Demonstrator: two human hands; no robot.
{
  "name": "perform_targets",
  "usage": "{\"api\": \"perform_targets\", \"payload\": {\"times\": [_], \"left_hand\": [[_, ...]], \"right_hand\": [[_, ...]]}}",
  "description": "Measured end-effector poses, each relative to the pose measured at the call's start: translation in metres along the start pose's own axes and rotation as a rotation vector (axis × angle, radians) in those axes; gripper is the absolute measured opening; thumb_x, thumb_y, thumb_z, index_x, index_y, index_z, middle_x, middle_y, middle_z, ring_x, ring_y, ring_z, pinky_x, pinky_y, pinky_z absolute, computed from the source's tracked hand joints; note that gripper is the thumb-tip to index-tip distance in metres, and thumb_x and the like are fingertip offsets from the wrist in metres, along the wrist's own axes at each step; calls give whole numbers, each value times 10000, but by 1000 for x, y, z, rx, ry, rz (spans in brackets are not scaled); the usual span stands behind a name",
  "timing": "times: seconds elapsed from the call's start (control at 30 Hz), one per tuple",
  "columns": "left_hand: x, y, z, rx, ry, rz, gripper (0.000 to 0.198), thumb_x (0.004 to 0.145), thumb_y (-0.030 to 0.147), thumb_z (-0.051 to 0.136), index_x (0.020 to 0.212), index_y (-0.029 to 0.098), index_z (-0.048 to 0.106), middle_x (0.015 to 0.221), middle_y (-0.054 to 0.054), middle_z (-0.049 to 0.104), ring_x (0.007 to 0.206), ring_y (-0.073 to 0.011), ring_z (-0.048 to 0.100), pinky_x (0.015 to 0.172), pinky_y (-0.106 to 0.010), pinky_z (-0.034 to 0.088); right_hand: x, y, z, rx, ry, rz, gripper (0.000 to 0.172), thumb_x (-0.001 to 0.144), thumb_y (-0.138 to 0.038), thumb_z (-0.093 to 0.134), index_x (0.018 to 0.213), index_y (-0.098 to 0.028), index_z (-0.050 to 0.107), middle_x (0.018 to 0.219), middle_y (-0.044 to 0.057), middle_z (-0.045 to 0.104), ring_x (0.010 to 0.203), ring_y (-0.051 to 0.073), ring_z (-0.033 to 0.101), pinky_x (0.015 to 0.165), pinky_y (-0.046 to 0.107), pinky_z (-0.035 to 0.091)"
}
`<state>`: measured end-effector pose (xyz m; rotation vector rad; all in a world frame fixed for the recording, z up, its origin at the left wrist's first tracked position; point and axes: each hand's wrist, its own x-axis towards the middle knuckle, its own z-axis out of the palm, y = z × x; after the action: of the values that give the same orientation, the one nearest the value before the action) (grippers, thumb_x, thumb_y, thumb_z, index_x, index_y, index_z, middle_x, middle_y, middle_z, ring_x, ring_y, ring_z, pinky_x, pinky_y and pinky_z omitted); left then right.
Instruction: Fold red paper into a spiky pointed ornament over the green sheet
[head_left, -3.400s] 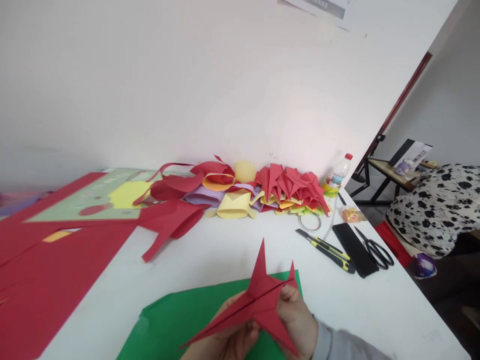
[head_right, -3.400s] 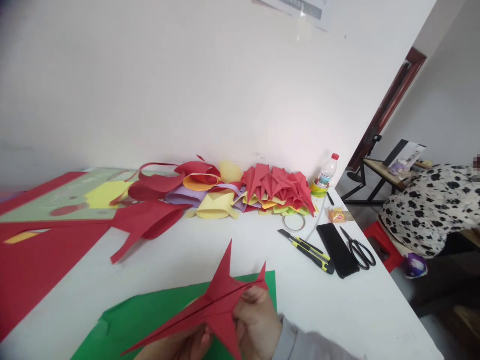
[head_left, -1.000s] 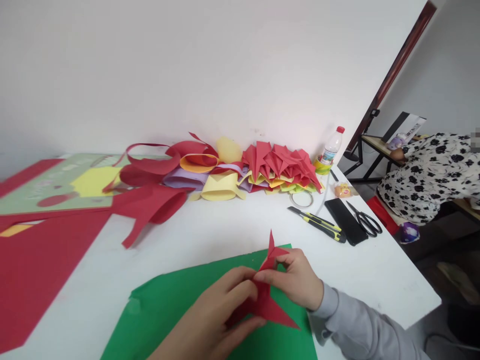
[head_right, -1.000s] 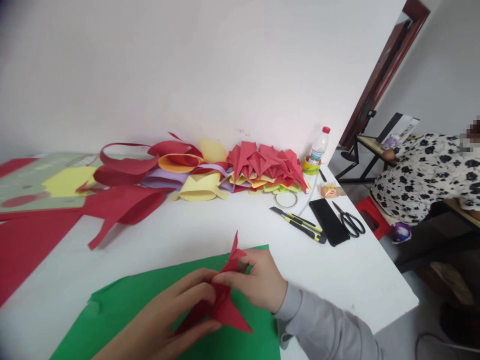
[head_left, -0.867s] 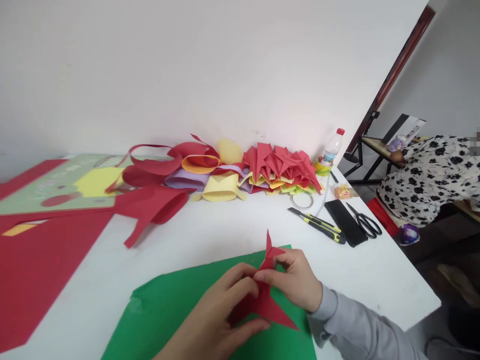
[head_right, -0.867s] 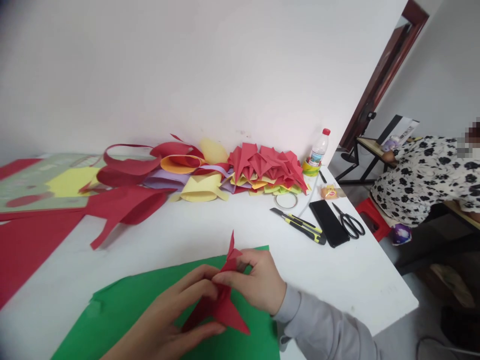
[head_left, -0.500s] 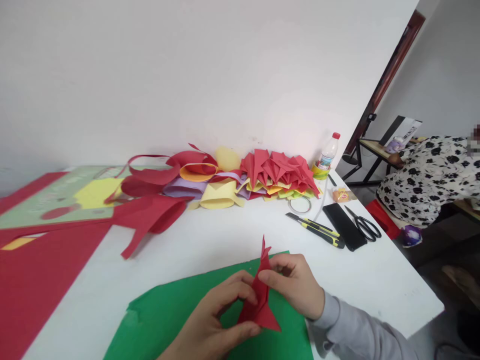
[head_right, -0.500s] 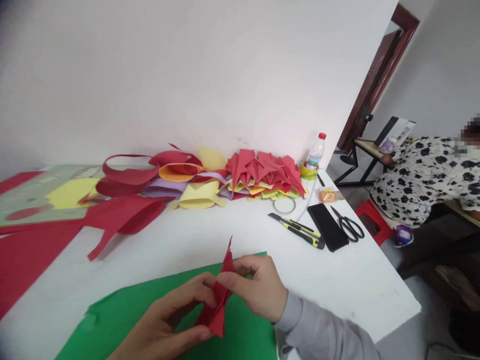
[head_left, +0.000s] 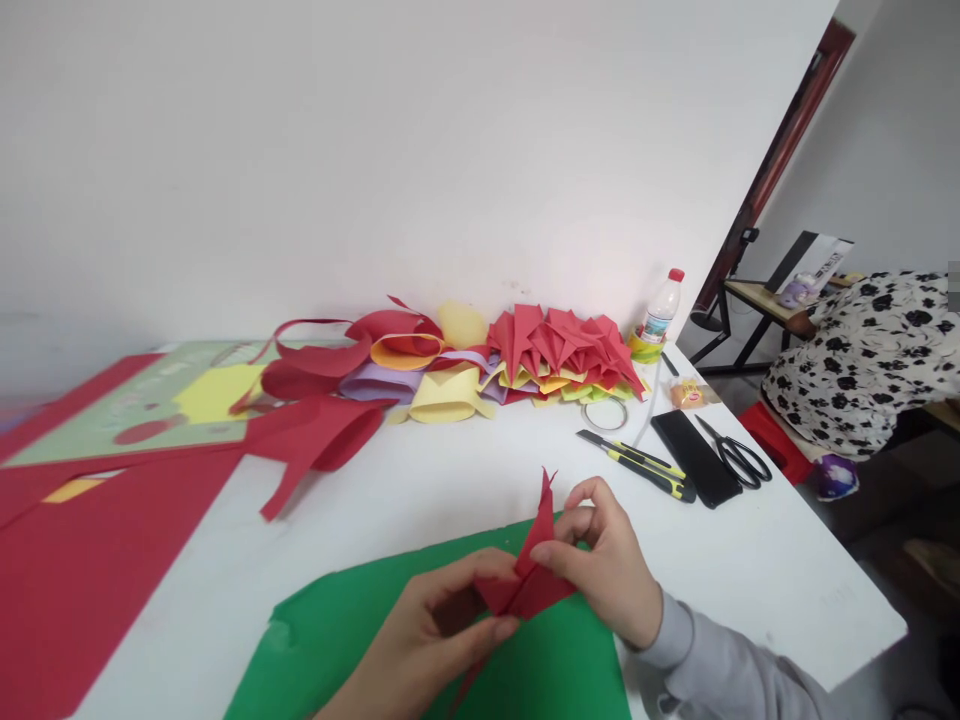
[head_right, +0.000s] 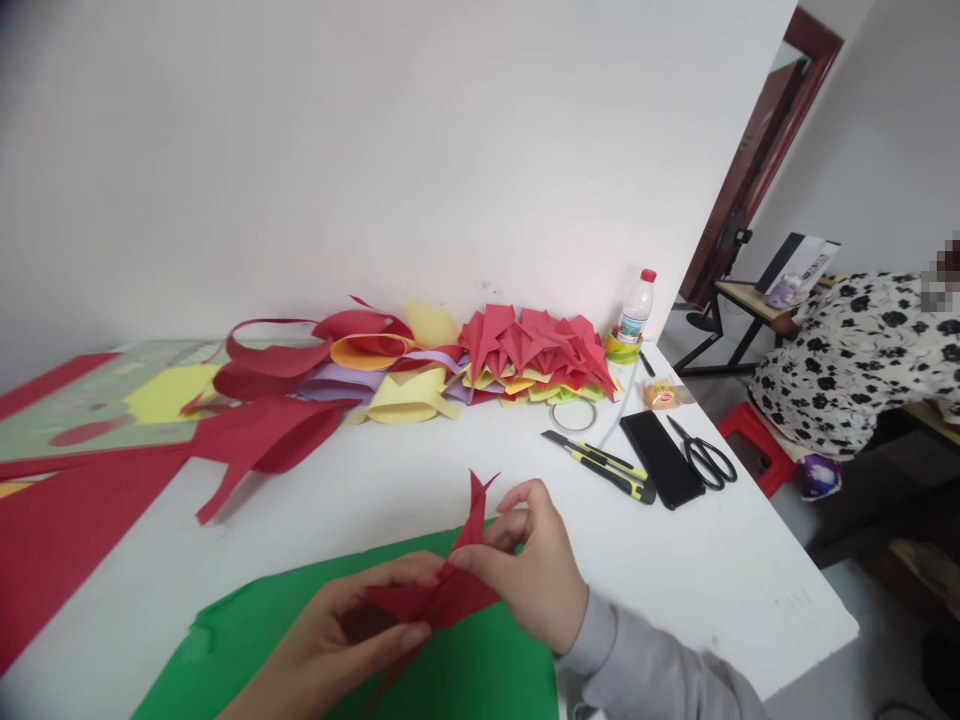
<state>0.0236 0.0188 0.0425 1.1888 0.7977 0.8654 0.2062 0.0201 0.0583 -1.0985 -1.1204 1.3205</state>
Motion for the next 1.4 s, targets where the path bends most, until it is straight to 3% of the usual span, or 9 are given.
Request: {"api": "perform_targets", "payload": {"times": [0.17,0.27,0.43,0.73,0.97,1.07,1.13,1.23,1.4], "left_hand": [[0,6,1,-277,2,-191,258,654,379,833,867,241,789,735,-15,754,706,-196,659,735,-296,501],[0,12,2,-382,-2,-231,241,657,349,838,859,226,795,708,-18,761,654,-167,660,738,-280,503],[1,17,2,-435,-18,-300,244,630,328,860,810,180,791,744,-43,777,705,-156,685,691,-222,493],[6,9,0,-407,-184,-240,415,657,333,848,1019,201,693,790,-31,740,785,-209,689,795,-335,490],[9,5,-17,-238,81,-211,332,804,500,662,680,191,651,649,34,632,610,-121,536,592,-233,427],[4,8,-18,-295,-13,-307,416,784,576,629,819,169,708,785,-49,720,720,-201,633,678,-321,487],[-1,9,-12,-337,-113,-397,467,692,575,730,902,159,702,838,-77,739,745,-237,675,664,-341,505],[-3,10,1,-348,-26,-437,422,586,437,859,853,167,675,762,-13,709,580,-164,656,533,-271,490],[3,7,10,-221,-25,-333,367,681,470,782,792,160,620,559,22,631,455,-122,590,447,-231,474]], "right_hand": [[0,-7,-10,-291,-213,-401,103,819,-278,681,787,-206,613,716,-6,636,649,133,584,634,264,467],[3,-6,-14,-479,-311,-633,134,871,-322,655,842,-208,719,760,34,661,707,158,621,671,287,491],[7,-3,-19,-722,-277,-860,245,917,-408,594,1010,-222,723,735,23,585,729,166,552,679,312,465],[2,-9,-19,-1079,-191,-1159,204,946,-336,574,863,-198,700,668,-1,520,648,144,443,605,299,324],[-5,-10,-17,-1164,-137,-1430,149,903,-24,545,826,-96,651,579,-5,597,578,138,505,547,328,318],[-7,5,-25,-1100,-71,-1413,137,864,-19,614,859,-154,638,622,-13,630,570,136,557,523,332,317],[-9,15,-31,-1078,-187,-1282,168,900,-80,599,965,-231,635,692,-19,659,619,147,610,514,328,335],[-10,20,-36,-1103,-328,-1272,201,942,-140,548,1052,-288,629,747,-19,687,674,153,639,521,322,379],[-2,2,-27,-1195,-381,-1356,217,927,-51,479,1027,-154,642,747,28,694,792,168,644,605,339,420]]}}
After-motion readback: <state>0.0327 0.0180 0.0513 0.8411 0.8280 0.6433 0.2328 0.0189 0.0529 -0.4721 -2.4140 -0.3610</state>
